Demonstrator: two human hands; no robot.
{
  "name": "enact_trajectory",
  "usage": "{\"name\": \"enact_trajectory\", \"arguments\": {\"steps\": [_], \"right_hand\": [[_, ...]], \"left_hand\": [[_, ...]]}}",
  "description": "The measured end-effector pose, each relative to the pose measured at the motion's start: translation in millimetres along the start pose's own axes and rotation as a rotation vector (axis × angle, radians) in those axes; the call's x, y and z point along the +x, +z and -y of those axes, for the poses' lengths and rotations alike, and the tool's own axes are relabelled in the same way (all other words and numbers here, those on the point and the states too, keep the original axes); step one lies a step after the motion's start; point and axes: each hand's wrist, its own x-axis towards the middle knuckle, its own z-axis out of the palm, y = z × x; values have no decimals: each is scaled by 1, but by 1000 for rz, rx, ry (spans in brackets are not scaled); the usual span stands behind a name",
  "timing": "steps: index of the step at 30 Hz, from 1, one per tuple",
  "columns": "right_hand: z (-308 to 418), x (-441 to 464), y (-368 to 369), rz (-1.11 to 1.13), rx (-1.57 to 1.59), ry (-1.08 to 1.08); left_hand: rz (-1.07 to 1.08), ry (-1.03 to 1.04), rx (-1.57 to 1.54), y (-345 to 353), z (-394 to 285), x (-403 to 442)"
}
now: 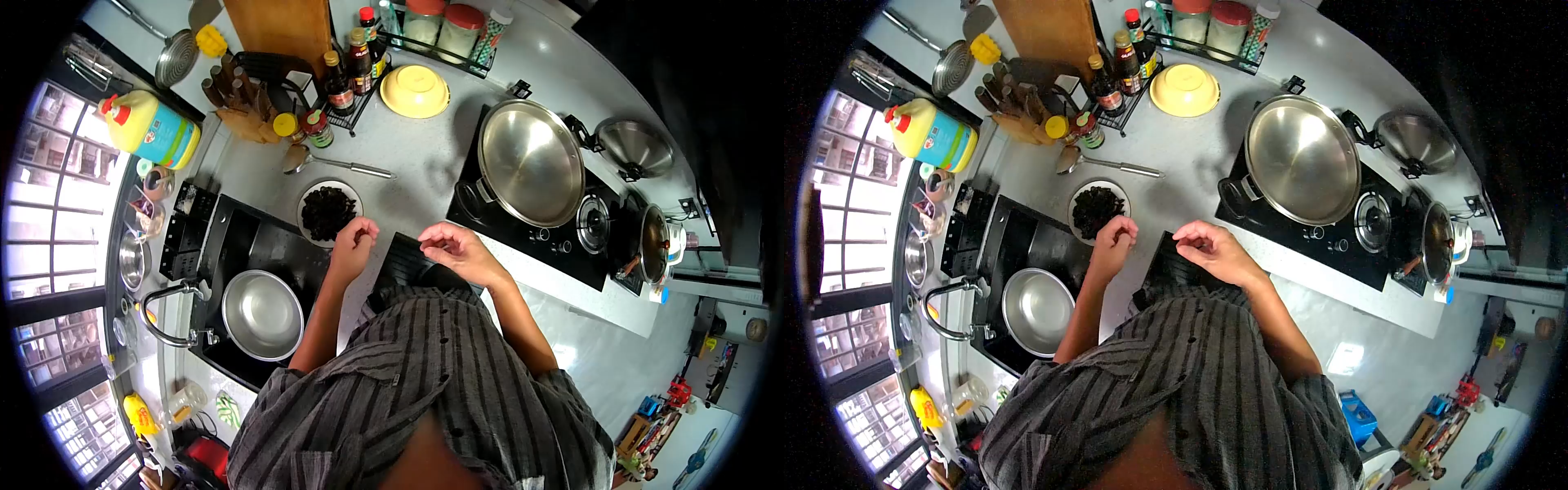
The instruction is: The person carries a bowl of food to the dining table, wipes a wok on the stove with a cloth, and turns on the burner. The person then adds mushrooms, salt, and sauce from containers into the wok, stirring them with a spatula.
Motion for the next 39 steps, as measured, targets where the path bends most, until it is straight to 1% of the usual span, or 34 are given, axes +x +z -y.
{"name": "enact_trajectory", "arguments": {"steps": [3, 6, 9, 11, 13, 14, 15, 16, 17, 18, 19, 21, 23, 24, 25, 27, 30, 33, 35, 37, 38, 39], "right_hand": [[1, 3, 4, -8, -3, 10], [4, 10, 4, 2, -5, 23], [3, 21, 0, 22, -32, -3], [11, 26, -3, 32, -79, -19], [15, 37, -16, 21, -127, -79], [18, 45, -25, -12, -120, -119], [30, 54, -38, -51, -147, -95], [37, 67, -52, -146, -188, -191], [43, 84, -75, -193, -238, -186], [67, 96, -85, -290, -215, -169], [81, 113, -103, -389, -204, -199], [90, 160, -158, -590, -140, -280], [107, 198, -201, -818, -189, -293], [102, 224, -234, -893, -234, -297], [100, 246, -256, -970, -314, -291], [96, 287, -293, -1113, -469, -272], [69, 350, -356, -1302, -866, -308], [99, 344, -343, -1039, -548, -215], [88, 361, -369, -880, -467, -341], [93, 362, -361, -1078, -597, -215], [86, 369, -369, -1082, -614, -299], [86, 372, -368, -1127, -646, -237]], "left_hand": [[12, 6, 2, -4, 2, 1], [1, -78, -51, -5, 1, 3], [-19, -108, -74, -4, -2, 7], [-36, -96, -71, -4, -4, 9], [-52, -61, -68, -5, -2, 9], [-55, -33, -64, -6, -1, 9], [-58, -2, -61, -7, 1, 9], [-63, -9, -38, -8, 4, 9], [-64, -17, -15, -10, 7, 7], [-64, -20, 8, -11, 8, 8], [-124, 2, 29, -11, 5, 8], [-219, 64, 59, -4, -6, 19], [-254, 138, 102, -19, 8, 46], [-276, 207, 152, -25, -1, 63], [-288, 192, 240, -30, -24, 79], [-362, 97, 257, -34, -61, 111], [-366, 193, 244, -40, -72, 147], [-356, 201, 305, -40, -89, 159], [-406, 174, 350, -51, -91, 172], [-420, 182, 372, -65, -92, 196], [-482, 267, 364, -67, -91, 209], [-488, 280, 432, -68, -98, 217]]}}
